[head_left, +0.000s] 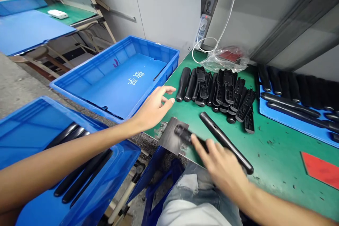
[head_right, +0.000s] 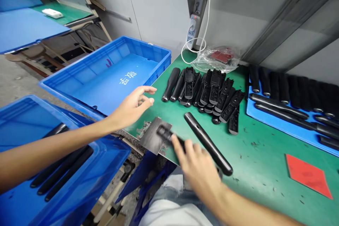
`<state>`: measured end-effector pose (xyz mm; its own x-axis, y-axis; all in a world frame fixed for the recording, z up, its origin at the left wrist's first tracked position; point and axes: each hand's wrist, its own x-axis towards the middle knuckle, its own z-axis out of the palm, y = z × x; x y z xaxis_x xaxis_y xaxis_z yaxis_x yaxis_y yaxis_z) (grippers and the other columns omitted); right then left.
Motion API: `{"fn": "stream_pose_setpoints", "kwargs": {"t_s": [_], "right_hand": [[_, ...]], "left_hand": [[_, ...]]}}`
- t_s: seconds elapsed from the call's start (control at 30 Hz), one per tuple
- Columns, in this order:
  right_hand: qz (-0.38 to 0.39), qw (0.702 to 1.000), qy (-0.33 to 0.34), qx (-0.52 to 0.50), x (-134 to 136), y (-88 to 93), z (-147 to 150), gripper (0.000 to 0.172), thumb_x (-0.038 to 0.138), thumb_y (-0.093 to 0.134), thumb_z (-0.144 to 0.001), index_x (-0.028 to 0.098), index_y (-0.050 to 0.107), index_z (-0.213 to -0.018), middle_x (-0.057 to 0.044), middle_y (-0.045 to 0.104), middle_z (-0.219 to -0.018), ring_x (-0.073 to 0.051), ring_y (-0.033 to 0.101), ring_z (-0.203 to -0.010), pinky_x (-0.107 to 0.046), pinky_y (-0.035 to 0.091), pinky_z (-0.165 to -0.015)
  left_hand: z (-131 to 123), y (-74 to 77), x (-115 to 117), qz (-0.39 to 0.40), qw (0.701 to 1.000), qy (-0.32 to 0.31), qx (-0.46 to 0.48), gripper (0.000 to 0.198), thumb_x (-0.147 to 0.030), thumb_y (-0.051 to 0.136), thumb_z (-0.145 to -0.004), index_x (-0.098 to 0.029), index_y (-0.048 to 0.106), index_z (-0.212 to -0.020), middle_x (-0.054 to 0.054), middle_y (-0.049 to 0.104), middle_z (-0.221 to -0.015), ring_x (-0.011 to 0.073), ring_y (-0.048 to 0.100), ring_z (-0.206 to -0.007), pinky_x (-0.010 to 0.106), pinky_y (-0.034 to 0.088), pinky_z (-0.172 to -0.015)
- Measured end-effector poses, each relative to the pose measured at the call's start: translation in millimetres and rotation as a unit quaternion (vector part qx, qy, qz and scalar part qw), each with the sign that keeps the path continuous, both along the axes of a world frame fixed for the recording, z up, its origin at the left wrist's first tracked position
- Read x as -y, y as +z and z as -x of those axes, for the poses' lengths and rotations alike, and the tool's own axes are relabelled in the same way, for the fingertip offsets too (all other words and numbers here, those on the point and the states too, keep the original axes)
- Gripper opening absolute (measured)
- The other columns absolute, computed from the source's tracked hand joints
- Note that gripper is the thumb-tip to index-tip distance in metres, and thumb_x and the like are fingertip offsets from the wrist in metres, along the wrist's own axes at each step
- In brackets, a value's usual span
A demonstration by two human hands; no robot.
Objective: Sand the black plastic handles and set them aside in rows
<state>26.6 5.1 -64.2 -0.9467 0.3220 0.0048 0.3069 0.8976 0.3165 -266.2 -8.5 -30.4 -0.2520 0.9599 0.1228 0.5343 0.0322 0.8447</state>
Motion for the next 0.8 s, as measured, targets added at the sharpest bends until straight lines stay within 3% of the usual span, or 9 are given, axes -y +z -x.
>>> {"fn": "stream_pose_setpoints", "kwargs": {"t_s": [0.17,0.27,0.37,0.4,0.47,0.57,0.67,0.73,0.8], "right_hand": [[0.066,0.997,0.027,0.001,18.1,-0.6,-6.4,0.089,0.0,0.059,-0.075,0.008,0.039,-0.161,-0.018,0.068,-0.104,-0.03,0.068,-0.075,-0.04,0.061,-0.055],[0.231,0.971,0.047,-0.041,24.7,7.5,-15.8,0.075,0.008,0.056,-0.084,0.013,0.044,-0.158,-0.013,0.07,-0.1,-0.028,0.07,-0.07,-0.038,0.06,-0.051],[0.381,0.888,-0.124,-0.227,17.2,29.3,-14.0,0.053,0.022,0.04,-0.107,0.025,0.04,-0.16,-0.01,0.071,-0.114,-0.025,0.074,-0.087,-0.038,0.066,-0.075],[0.399,0.847,-0.187,-0.298,14.8,38.0,-8.6,0.051,0.028,0.037,-0.111,0.028,0.035,-0.162,-0.011,0.068,-0.128,-0.025,0.073,-0.105,-0.041,0.065,-0.09],[0.433,0.803,-0.197,-0.359,14.7,52.8,7.7,0.058,0.031,0.037,-0.111,0.029,0.022,-0.167,-0.012,0.053,-0.152,-0.026,0.059,-0.136,-0.044,0.055,-0.112],[0.459,0.825,-0.088,-0.317,23.3,58.4,26.5,0.069,0.025,0.039,-0.108,0.023,0.009,-0.169,-0.016,0.024,-0.172,-0.029,0.041,-0.154,-0.045,0.052,-0.117],[0.376,0.879,-0.065,-0.286,20.9,39.4,9.3,0.071,0.034,0.048,-0.106,0.028,0.014,-0.169,-0.012,0.022,-0.174,-0.036,0.04,-0.153,-0.053,0.056,-0.112],[0.273,0.906,-0.126,-0.298,8.4,17.5,-20.1,0.071,0.036,0.052,-0.105,0.036,0.02,-0.168,-0.01,0.047,-0.162,-0.04,0.055,-0.14,-0.062,0.06,-0.103],[0.192,0.919,-0.166,-0.302,-7.4,-5.1,-49.0,0.074,0.045,0.06,-0.099,0.046,0.026,-0.165,-0.011,0.068,-0.135,-0.046,0.07,-0.112,-0.069,0.064,-0.081]], "left_hand": [[-8.7,5.2,-3.0,-0.012,0.999,0.018,0.037,0.036,-0.033,0.056,-0.102,-0.02,0.058,-0.136,0.009,0.061,-0.139,0.0189,0.063,-0.099,0.033,0.048,-0.085],[-16.7,12.4,4.6,-0.038,0.988,0.108,0.108,0.038,-0.038,0.058,-0.102,-0.021,0.059,-0.136,0.009,0.063,-0.135,0.0219,0.063,-0.11,0.035,0.048,-0.093],[-44.5,22.1,29.8,-0.05,0.956,0.187,0.22,0.04,-0.048,0.055,-0.103,-0.028,0.06,-0.137,0.007,0.061,-0.141,0.0258,0.06,-0.125,0.038,0.048,-0.101],[-58.6,24.8,41.1,-0.019,0.949,0.173,0.263,0.043,-0.053,0.054,-0.103,-0.031,0.059,-0.14,0.006,0.059,-0.146,0.0271,0.058,-0.131,0.039,0.049,-0.104],[-89.0,28.3,62.2,0.088,0.934,0.087,0.336,0.051,-0.058,0.058,-0.101,-0.035,0.055,-0.146,0.004,0.054,-0.156,0.0283,0.048,-0.145,0.042,0.045,-0.113],[-116.8,30.7,72.1,0.19,0.899,0.01,0.395,0.05,-0.056,0.063,-0.099,-0.029,0.058,-0.14,0.008,0.057,-0.154,0.0268,0.046,-0.148,0.04,0.038,-0.122],[-87.5,34.8,40.1,0.143,0.901,0.087,0.401,0.035,-0.051,0.058,-0.101,-0.024,0.053,-0.124,0.008,0.075,-0.112,0.0239,0.074,-0.103,0.041,0.058,-0.095],[-31.9,36.4,0.1,0.1,0.927,0.168,0.319,0.027,-0.043,0.05,-0.104,-0.026,0.044,-0.124,0.0,0.07,-0.088,0.0169,0.069,-0.066,0.035,0.06,-0.069],[39.7,31.3,-45.1,0.108,0.952,0.243,0.15,0.029,-0.035,0.04,-0.107,-0.025,0.037,-0.134,-0.003,0.066,-0.088,0.0121,0.061,-0.056,0.029,0.057,-0.059]]}}
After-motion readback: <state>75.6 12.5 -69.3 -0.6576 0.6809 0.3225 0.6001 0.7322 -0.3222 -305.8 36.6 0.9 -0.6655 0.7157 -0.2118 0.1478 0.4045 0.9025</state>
